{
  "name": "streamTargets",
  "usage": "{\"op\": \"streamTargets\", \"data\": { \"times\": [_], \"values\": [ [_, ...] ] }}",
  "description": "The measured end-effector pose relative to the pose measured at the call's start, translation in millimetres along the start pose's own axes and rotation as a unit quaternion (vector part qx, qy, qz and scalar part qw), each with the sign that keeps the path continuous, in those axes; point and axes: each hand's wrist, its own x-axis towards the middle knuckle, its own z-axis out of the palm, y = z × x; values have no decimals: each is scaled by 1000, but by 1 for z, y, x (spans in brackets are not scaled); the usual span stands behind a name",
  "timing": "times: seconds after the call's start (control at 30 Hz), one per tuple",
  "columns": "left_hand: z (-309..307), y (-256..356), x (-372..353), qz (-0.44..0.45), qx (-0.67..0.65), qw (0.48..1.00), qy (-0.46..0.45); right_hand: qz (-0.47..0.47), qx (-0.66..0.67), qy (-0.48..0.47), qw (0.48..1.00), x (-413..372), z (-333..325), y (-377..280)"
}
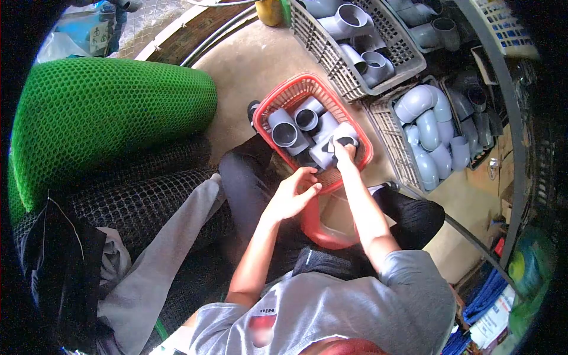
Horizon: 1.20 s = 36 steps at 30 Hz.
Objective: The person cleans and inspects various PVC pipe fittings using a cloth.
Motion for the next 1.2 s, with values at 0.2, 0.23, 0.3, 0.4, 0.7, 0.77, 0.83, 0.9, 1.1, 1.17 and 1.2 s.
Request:
{"op": "streamTargets", "data": {
  "times": [0.2,0.23,0.3,0.4,0.7,0.77,0.83,0.9,1.1,1.17,1.2],
  "values": [
    [1,0,0,11,15,1000,0,94,182,126,971,-16,26,2],
    [1,1,-1,0,19,1000,-2,119,226,127,958,-18,27,-4],
    [1,3,-1,-10,23,1000,-4,165,311,125,927,-17,29,-17],
    [-1,2,-3,-14,29,999,-5,236,426,116,865,-14,39,-33],
    [-1,4,0,-32,34,999,-27,255,343,136,894,34,67,-19],
    [1,0,2,3,55,998,-12,227,322,152,906,31,71,-20],
    [2,5,1,7,60,998,-12,215,310,102,920,103,106,70],
    [0,6,-1,10,67,998,-11,195,306,33,931,115,114,93],
    [3,7,0,-3,72,997,-18,160,309,133,928,5,53,18],
    [3,5,0,11,72,997,-13,193,314,131,920,-27,32,-9],
    [2,5,-1,9,75,997,-12,193,332,141,912,-29,26,-9]
  ]
}}
